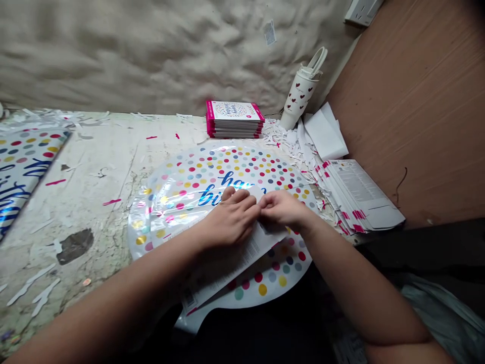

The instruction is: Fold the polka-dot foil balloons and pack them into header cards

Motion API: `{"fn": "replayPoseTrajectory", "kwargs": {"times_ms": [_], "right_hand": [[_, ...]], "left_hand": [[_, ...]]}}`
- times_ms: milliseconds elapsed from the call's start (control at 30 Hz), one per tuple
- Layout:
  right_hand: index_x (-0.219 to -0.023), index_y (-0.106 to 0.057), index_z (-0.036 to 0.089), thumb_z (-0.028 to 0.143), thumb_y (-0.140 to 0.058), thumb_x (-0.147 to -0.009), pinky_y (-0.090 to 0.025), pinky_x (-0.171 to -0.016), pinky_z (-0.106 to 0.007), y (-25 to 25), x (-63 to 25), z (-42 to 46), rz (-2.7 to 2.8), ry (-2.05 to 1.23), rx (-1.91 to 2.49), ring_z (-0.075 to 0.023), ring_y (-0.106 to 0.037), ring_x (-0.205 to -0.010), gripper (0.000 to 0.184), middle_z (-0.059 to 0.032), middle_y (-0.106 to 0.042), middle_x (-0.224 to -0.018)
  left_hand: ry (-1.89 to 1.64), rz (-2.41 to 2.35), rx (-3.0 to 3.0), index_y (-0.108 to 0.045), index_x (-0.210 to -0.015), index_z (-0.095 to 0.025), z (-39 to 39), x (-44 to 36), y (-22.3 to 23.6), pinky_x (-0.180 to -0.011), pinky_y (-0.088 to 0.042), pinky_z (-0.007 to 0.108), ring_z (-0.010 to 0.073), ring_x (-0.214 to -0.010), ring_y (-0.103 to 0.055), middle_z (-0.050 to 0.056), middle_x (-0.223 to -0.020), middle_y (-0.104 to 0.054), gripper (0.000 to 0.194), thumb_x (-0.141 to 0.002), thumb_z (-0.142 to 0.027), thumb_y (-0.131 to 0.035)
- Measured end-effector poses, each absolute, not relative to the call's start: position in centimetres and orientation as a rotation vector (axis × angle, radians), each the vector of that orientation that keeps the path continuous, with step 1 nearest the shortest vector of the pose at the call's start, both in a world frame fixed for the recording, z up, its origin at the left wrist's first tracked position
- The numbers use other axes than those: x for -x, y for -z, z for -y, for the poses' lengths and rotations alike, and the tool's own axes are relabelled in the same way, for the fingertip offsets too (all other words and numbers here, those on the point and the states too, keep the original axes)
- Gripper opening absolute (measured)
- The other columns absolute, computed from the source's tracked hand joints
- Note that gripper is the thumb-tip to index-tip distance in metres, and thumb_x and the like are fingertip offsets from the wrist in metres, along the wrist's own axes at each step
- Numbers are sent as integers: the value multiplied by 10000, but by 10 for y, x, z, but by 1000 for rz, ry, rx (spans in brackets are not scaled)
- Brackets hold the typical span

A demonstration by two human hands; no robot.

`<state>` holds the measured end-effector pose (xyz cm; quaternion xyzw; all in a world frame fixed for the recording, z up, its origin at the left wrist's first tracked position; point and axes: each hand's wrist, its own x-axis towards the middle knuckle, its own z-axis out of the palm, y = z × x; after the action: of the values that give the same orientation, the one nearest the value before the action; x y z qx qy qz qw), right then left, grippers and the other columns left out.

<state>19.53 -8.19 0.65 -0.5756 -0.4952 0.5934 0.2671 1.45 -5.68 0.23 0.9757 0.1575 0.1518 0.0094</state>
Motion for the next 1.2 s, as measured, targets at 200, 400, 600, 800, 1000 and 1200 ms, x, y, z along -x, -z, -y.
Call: {"fn": "replayPoseTrajectory", "kwargs": {"times_ms": [200,400,600,800,1000,1200], "right_hand": [[-958,-654,186,205,-680,-687,-501,-616,-247,-23,-201,101,1317,-1155,1372,-132,-611,-713,273,-27,-669,-833],[-1018,-635,215,280,-674,-746,-486,-861,-382,-27,-182,126,1169,-1204,979,-212,-625,-934,282,-52,-685,-991],[-992,-611,241,228,-695,-726,-497,-813,-344,-35,-181,119,1217,-1243,953,-188,-626,-902,279,-16,-687,-954],[-784,-602,178,400,-476,-871,-467,-603,-280,-28,-180,95,1488,-932,1303,-139,-545,-608,270,-2,-582,-641],[-962,-618,178,163,-453,-874,-455,-792,-324,-18,-151,115,2042,-298,1278,-180,-563,-860,189,-69,-628,-908],[-914,-633,177,194,-466,-887,-471,-747,-305,-14,-132,131,2157,-351,1204,-172,-575,-800,170,-62,-630,-837]], "left_hand": [[-680,-768,-3054,-538,-836,-151,58,-3,-23,-829,-360,417,254,-892,-418,92,-833,-526,161,-834,-185,-381],[-1417,-1122,-2785,-500,-1037,-193,78,7,-58,-900,-353,469,283,-1037,-453,105,-1102,-522,287,-768,-220,-594],[-855,-933,-1805,-513,-1176,-217,86,38,-60,-759,-507,347,232,-939,-585,77,-1058,-609,530,-698,-343,-706],[-537,-933,-1166,-591,-677,-138,99,43,-32,-384,-373,172,83,-417,-491,-20,-472,-532,263,-763,-386,-589],[-597,-1112,-1028,-537,-609,-139,118,39,-8,-366,-296,173,75,-365,-433,-24,-412,-505,271,-733,-373,-600],[-602,-1171,-1180,-488,-493,-147,131,33,-10,-406,-297,191,76,-399,-407,-27,-410,-471,398,-784,-409,-556]]}}
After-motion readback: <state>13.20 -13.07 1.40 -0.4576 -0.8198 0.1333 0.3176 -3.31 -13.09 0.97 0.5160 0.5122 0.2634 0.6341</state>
